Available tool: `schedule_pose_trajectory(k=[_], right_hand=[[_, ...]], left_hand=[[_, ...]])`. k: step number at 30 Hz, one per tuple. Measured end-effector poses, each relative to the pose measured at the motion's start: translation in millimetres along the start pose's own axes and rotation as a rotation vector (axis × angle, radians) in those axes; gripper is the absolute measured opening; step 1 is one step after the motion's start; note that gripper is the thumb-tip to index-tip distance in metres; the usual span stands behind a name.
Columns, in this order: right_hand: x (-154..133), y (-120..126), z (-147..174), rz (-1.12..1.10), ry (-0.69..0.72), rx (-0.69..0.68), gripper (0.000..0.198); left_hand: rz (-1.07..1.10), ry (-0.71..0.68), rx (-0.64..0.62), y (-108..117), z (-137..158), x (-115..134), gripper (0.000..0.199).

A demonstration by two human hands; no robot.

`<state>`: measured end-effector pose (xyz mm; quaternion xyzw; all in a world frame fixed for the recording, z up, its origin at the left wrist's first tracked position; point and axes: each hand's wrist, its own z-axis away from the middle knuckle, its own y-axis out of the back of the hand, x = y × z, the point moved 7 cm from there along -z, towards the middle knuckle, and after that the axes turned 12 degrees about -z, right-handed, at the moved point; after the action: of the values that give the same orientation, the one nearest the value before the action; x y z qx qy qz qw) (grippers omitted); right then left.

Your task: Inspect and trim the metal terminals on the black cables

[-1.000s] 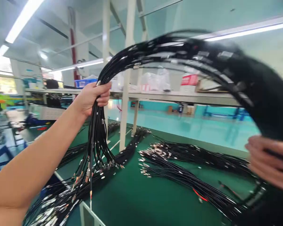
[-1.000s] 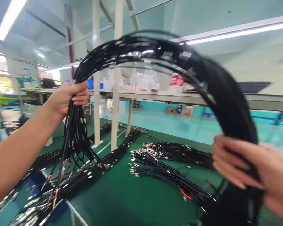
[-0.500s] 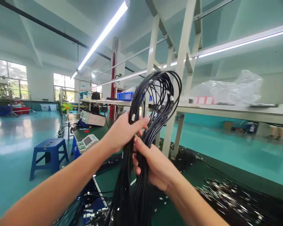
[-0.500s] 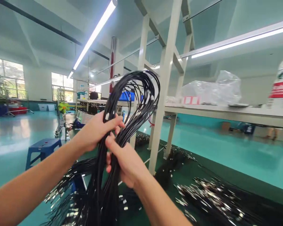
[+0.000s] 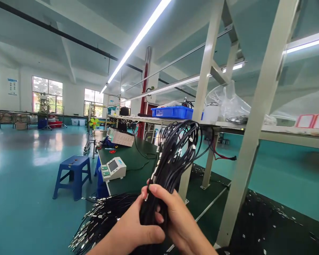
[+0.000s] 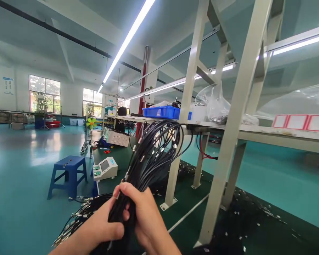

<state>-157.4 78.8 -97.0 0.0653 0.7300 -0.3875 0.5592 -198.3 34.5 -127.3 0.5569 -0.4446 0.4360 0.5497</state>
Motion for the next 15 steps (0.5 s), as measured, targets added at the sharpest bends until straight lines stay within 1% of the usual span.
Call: schedule_pose_trajectory(k=[1,2,3,5,7,9,11,13,14,15], right_hand=[[7,-1,-5,-0.025,-0.022,0.006,0.032],[15,-4,-9,-0.035,-0.038,-0.002,0.032],[22,-7,-14,-0.042,-0.042,-0.006,0.03],[35,-13,-24,-0.059,-0.043,-0.015,0.028],[46,-17,-37,-0.11,-0.048,-0.016,0.031],[48,-18,-53,-0.168,-0.037,-0.048,0.042],[36,-16,-67,-0.118,0.027,-0.132,0.049],[18,-6,-73,0.083,0.111,-0.179,0.051],[10,5,-72,0.214,0.128,-0.156,0.055],[5,20,-67,0.342,0.111,-0.108,0.062]], left_hand=[[0.081,0.066,-0.087,-5,2,-10,0.103],[0.138,0.123,-0.136,-7,4,-17,0.097],[0.171,0.17,-0.151,-6,6,-22,0.09],[0.189,0.255,-0.108,3,8,-29,0.079],[0.107,0.318,-0.071,18,10,-34,0.068],[-0.025,0.349,-0.017,39,10,-35,0.053],[-0.143,0.373,0.051,65,7,-32,0.041],[-0.293,0.362,0.141,96,0,-23,0.037],[-0.404,0.348,0.195,113,-6,-15,0.037],[-0.536,0.334,0.253,130,-15,-8,0.036]])
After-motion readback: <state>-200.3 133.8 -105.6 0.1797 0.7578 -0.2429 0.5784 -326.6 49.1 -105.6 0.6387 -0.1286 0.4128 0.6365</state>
